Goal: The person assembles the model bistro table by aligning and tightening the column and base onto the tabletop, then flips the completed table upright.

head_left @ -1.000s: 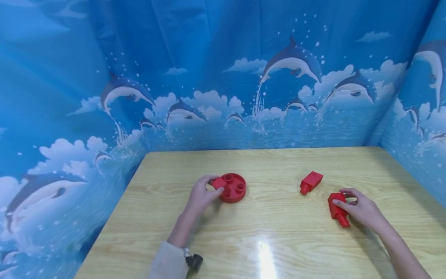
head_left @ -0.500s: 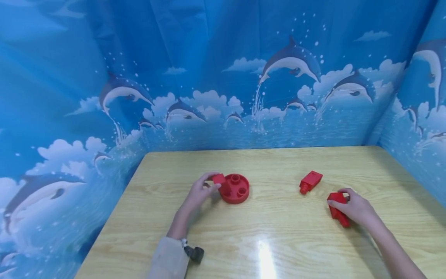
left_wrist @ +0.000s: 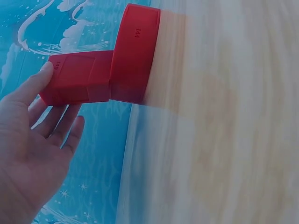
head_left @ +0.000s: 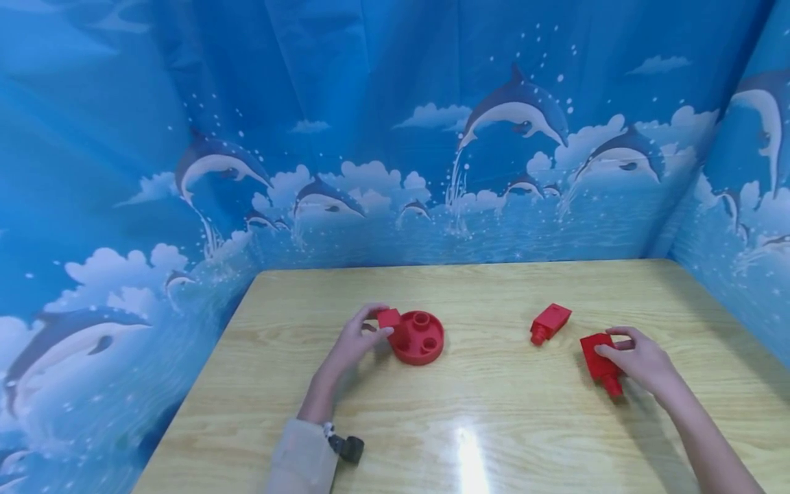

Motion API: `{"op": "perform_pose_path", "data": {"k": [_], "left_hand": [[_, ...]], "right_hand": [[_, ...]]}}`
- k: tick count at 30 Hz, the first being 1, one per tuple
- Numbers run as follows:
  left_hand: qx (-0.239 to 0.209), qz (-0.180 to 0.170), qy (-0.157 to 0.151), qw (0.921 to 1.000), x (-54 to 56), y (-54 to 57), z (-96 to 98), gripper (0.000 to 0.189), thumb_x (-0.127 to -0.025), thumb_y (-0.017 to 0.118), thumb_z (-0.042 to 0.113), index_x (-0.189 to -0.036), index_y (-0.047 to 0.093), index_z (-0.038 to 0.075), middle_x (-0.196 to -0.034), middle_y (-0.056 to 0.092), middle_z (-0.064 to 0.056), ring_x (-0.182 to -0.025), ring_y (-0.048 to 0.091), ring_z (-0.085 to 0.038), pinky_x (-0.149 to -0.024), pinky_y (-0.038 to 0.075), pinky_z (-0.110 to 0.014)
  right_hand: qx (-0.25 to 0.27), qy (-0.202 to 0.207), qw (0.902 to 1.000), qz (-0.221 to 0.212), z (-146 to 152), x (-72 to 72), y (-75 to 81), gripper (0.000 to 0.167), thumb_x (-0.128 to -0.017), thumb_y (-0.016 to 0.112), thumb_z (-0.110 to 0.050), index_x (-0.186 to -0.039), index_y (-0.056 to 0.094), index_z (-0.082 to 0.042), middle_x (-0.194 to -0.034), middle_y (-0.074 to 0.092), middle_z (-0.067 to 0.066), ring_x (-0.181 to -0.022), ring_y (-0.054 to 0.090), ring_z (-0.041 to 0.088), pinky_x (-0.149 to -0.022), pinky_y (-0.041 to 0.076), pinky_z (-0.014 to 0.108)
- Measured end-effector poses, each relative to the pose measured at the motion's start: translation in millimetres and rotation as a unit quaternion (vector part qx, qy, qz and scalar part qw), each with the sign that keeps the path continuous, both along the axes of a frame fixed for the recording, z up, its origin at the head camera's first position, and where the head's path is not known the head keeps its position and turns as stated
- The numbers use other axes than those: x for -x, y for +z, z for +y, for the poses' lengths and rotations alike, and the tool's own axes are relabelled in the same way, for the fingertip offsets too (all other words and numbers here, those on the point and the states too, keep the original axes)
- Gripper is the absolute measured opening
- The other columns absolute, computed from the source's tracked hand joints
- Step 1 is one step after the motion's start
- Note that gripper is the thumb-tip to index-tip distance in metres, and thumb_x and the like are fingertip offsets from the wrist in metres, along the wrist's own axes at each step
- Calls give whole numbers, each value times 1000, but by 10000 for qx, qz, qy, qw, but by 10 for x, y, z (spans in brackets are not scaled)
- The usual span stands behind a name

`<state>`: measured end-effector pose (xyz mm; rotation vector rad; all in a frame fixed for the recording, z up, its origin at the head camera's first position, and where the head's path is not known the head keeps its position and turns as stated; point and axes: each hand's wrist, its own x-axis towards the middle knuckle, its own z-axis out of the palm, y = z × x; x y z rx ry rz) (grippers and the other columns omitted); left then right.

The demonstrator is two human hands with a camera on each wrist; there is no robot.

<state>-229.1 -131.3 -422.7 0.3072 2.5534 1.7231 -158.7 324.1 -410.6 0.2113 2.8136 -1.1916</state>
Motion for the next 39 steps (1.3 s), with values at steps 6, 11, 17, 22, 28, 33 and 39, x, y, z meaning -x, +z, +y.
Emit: {"op": "perform_pose_path", "data": {"k": [6,11,17,22,28,33,39], "left_hand": [[-38,190,92,9998,9,9,18,46,-81,70,13,-125,54,8,-113,56,-2,-106,49,-20,-83,46,-35],[16,113,139,9998,1,-6,21,46,-82,70,18,-125,55,12,-115,55,0,-106,49,-18,-83,46,-35],[8,88,156,9998,-1,-13,24,48,-82,70,20,-126,54,11,-116,55,0,-107,48,-18,-84,45,-36],[-13,168,125,9998,2,-19,17,46,-82,70,20,-125,55,13,-116,56,-2,-108,48,-19,-85,44,-36],[30,117,149,9998,13,-30,20,46,-82,70,22,-125,55,15,-117,55,0,-108,48,-17,-84,45,-35],[32,98,162,9998,23,-36,26,48,-82,70,21,-127,54,12,-117,55,-1,-109,48,-19,-84,45,-35],[79,72,249,9996,21,-38,30,47,-82,70,21,-126,54,15,-117,55,-1,-108,48,-18,-84,45,-35]], "right_hand": [[889,69,9959,128,-167,49,146,66,-93,53,-33,-137,27,8,-120,36,33,-89,55,26,-70,53,37],[1428,29,9894,255,-313,143,211,67,-91,56,-33,-139,28,5,-125,34,31,-93,54,28,-73,52,39],[2018,-100,9783,447,-422,346,137,64,-86,64,-34,-137,39,-3,-122,41,24,-90,57,21,-74,52,41],[2210,124,9737,536,-701,372,294,65,-88,62,-30,-138,34,1,-127,37,28,-97,54,27,-78,50,39],[2356,131,9698,615,-977,445,359,63,-86,65,-30,-137,38,-5,-126,39,24,-101,51,34,-81,49,45],[2529,297,9644,707,-1195,497,416,62,-86,66,-27,-136,38,-4,-125,40,23,-97,58,30,-82,48,44],[2872,583,9526,816,-1420,588,394,57,-87,65,-21,-135,40,-5,-121,44,19,-91,60,19,-75,52,34]]}}
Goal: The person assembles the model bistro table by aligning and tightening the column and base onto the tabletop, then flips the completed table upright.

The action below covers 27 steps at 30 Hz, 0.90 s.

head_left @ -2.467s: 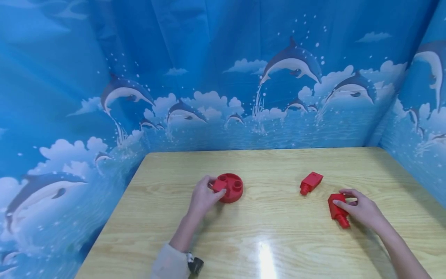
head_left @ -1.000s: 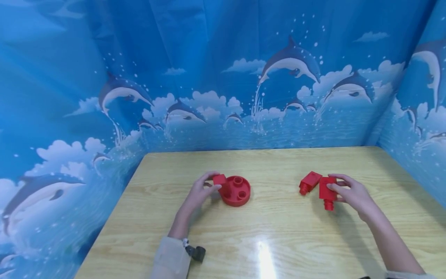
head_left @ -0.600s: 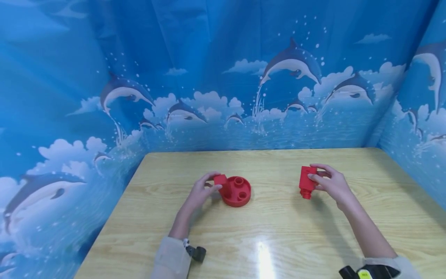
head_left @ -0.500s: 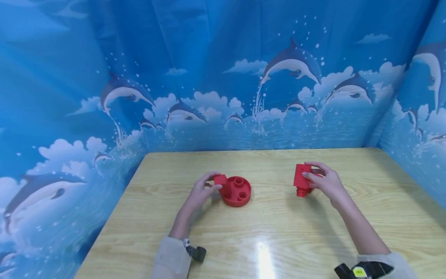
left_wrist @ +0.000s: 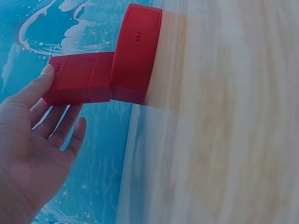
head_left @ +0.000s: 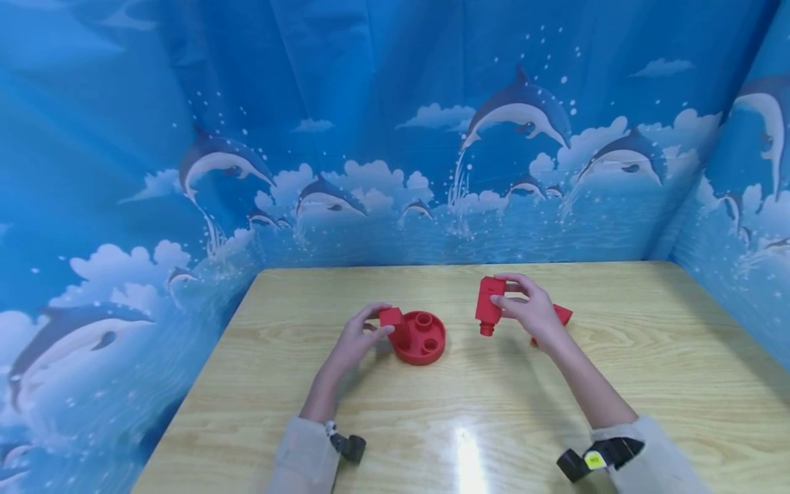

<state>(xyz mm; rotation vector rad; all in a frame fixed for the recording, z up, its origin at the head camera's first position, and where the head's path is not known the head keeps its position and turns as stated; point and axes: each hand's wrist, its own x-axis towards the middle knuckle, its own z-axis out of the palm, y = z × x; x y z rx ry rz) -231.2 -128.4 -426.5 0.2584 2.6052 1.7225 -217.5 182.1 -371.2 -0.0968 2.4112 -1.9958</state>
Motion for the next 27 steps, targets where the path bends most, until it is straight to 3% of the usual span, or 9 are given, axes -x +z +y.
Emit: {"op": "perform_pose_path", "data": {"k": [9,18,27], "left_hand": [[-6,-57,1,10000,-5,6,0,51,-81,71,20,-127,53,11,-117,55,-2,-109,48,-22,-84,45,-36],[93,75,43,9999,6,-2,15,46,-82,70,23,-125,54,16,-116,55,-2,-108,49,-20,-83,45,-34],[49,100,-43,9999,0,-3,-6,46,-83,69,28,-125,54,17,-116,55,1,-107,48,-18,-83,45,-34]], "right_hand": [[184,292,9990,298,-338,84,-93,51,-86,65,-15,-131,43,-4,-116,46,18,-96,59,28,-78,51,41],[437,443,9961,628,-615,77,-220,44,-85,65,-7,-125,47,-8,-113,49,16,-97,56,30,-80,48,48],[480,966,9885,1056,-769,-48,-299,45,-84,64,2,-125,45,1,-120,48,19,-101,53,35,-78,51,31]]}}
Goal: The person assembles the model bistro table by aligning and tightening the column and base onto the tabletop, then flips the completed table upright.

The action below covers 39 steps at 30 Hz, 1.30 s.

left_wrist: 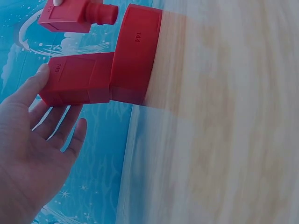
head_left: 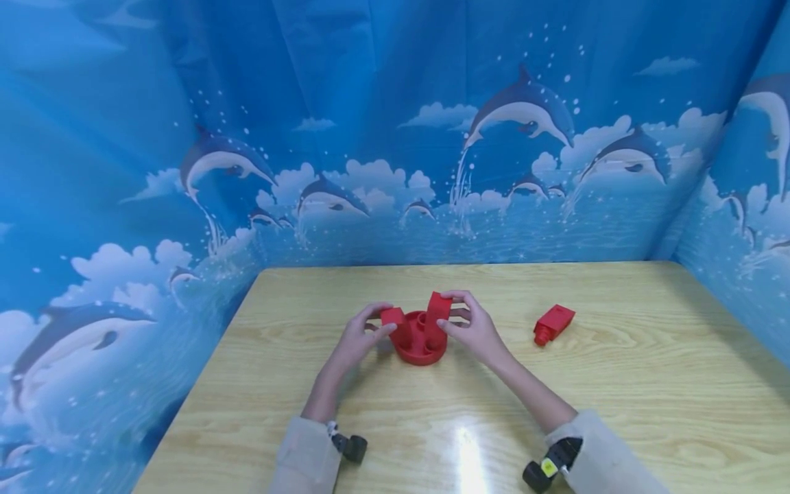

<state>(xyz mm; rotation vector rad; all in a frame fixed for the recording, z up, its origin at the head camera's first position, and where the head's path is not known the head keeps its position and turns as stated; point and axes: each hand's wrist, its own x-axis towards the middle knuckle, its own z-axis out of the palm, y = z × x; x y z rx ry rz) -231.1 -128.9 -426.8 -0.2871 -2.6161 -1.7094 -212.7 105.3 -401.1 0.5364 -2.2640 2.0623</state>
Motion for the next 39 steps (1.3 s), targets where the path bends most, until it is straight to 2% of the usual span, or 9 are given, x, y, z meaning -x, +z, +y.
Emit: {"op": "perform_pose_path", "data": {"k": [4,12,19,24,29,31,36,38,39], "left_hand": [[-38,20,-49,10000,-4,0,-5,47,-82,69,30,-125,54,18,-116,55,1,-107,48,-18,-83,46,-34],[-23,-25,-33,10000,-2,0,9,47,-81,70,27,-124,54,18,-116,55,0,-107,49,-18,-84,45,-34],[-31,-45,-42,10000,-2,-2,2,45,-82,69,29,-124,55,19,-116,55,1,-106,49,-16,-83,46,-33],[-36,-29,-64,10000,-1,-2,-8,45,-83,69,30,-124,54,19,-116,55,1,-107,48,-17,-83,46,-33],[-121,-26,-71,9999,-11,10,-12,47,-82,69,30,-125,54,18,-117,55,0,-107,48,-18,-84,46,-34],[-121,-39,-68,9999,-62,93,8,46,-84,68,27,-125,53,15,-118,54,-4,-108,48,-20,-84,45,-35],[-71,-37,-34,10000,-58,90,9,45,-83,68,27,-125,54,16,-117,55,-3,-108,48,-20,-84,45,-35],[-83,-10,-30,10000,-6,10,-9,46,-82,70,30,-124,54,19,-116,55,0,-107,48,-17,-83,46,-34],[-78,-12,-24,10000,-7,13,-6,46,-82,70,30,-124,55,18,-116,55,0,-107,48,-18,-83,46,-34]], "right_hand": [[-63,134,9997,174,-41,-93,32,45,-82,62,8,-123,43,6,-120,47,22,-102,52,38,-80,50,32],[-215,187,9993,261,-36,-134,32,47,-79,62,12,-121,43,9,-118,47,23,-102,51,40,-81,49,33],[-1264,183,9887,787,-5,-82,48,55,-79,69,1,-128,45,5,-117,46,20,-92,53,36,-76,51,42],[-1749,280,9816,712,65,73,-81,52,-82,68,-5,-130,48,-5,-122,51,13,-89,57,27,-70,52,32],[-1767,292,9809,756,102,116,-71,41,-81,69,-8,-120,55,-8,-111,57,8,-87,57,25,-66,52,30],[-1734,310,9810,811,108,123,-67,40,-81,70,-9,-118,55,-7,-109,56,8,-87,56,25,-67,52,31],[-2014,363,9740,969,117,114,-80,47,-79,73,-17,-122,56,-9,-100,51,6,-79,54,23,-64,52,31],[-2196,443,9697,969,119,97,-84,48,-78,74,-21,-123,57,-12,-95,48,4,-78,52,22,-63,51,30],[-2271,489,9679,961,122,92,-89,49,-78,74,-22,-123,57,-13,-93,47,4,-79,52,24,-63,51,30]]}}
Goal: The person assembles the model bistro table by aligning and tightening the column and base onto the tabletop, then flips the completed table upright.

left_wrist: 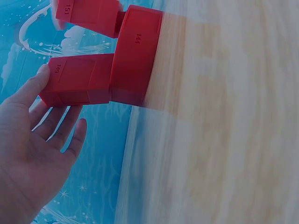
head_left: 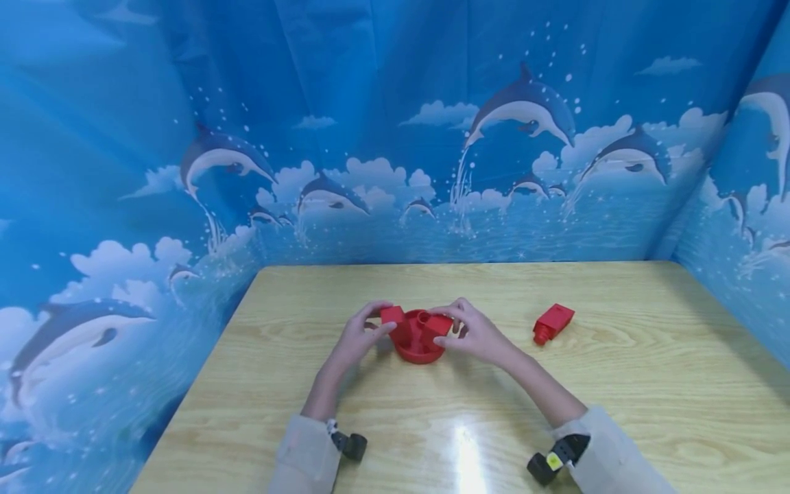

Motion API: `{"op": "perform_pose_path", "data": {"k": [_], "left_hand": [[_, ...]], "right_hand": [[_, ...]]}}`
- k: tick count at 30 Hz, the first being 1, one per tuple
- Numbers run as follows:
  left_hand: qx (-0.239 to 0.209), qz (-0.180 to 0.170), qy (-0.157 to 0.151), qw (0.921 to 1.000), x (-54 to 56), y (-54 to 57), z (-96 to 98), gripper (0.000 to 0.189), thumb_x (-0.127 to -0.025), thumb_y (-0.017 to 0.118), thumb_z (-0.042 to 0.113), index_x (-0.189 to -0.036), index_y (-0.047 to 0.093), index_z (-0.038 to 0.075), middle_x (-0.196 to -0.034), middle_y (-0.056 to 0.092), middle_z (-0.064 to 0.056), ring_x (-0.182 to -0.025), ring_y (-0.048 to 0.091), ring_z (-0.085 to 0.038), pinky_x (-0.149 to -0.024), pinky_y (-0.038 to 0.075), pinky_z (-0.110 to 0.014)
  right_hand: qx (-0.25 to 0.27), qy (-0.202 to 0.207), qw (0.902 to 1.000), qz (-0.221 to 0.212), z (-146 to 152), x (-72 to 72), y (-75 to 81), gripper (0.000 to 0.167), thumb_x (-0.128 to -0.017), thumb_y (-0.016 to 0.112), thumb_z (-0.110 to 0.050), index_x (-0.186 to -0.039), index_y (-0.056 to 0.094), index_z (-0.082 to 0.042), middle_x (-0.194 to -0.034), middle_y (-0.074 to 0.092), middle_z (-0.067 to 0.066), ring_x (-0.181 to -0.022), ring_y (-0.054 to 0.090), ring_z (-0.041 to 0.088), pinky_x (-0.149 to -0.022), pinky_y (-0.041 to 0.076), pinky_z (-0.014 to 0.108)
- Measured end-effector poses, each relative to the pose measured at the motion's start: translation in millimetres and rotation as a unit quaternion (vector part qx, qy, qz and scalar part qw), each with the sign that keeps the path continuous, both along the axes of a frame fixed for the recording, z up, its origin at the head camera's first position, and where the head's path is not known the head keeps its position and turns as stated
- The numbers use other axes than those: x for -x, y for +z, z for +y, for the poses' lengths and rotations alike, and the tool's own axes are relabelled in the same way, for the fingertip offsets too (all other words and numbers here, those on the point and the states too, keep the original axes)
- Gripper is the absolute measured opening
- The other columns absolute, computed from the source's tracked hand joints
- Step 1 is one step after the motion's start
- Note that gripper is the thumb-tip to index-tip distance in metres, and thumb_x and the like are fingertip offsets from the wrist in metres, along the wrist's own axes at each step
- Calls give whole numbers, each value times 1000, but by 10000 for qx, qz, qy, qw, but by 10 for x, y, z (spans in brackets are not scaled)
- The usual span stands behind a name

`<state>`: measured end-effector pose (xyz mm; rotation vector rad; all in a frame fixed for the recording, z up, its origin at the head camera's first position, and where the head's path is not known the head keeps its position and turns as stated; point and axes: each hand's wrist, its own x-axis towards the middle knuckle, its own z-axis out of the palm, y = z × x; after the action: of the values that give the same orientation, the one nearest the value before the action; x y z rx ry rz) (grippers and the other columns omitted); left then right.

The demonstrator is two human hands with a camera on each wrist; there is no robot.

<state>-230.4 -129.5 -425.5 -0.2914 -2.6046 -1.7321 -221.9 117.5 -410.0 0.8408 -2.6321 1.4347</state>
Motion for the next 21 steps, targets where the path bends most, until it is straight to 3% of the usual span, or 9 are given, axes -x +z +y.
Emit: {"op": "perform_pose_path", "data": {"k": [5,12,17,21], "left_hand": [[-20,16,-40,10000,11,-1,5,47,-82,69,30,-124,54,16,-116,55,-1,-107,49,-18,-83,46,-34],[8,-6,-31,10000,6,-6,6,47,-83,69,30,-125,54,16,-117,55,0,-107,49,-17,-82,46,-33],[-8,0,-12,10000,1,1,3,45,-82,69,28,-124,55,18,-117,55,0,-107,49,-18,-83,46,-34],[5,-48,24,10000,-3,9,4,45,-83,69,28,-124,55,18,-117,55,0,-107,48,-18,-83,46,-34]], "right_hand": [[-54,179,9998,-91,26,-36,19,47,-79,71,-19,-123,57,-11,-98,47,5,-83,52,27,-64,51,31],[-31,414,9990,-158,83,-28,46,45,-78,65,-9,-122,57,-4,-124,46,7,-104,50,24,-78,50,40],[84,314,9992,-229,32,-16,36,42,-79,72,-25,-113,59,-4,-110,54,3,-100,54,24,-84,47,46],[-164,-85,9998,97,-76,-22,12,50,-76,74,-39,-110,60,-5,-99,53,0,-88,54,17,-73,52,36]]}}
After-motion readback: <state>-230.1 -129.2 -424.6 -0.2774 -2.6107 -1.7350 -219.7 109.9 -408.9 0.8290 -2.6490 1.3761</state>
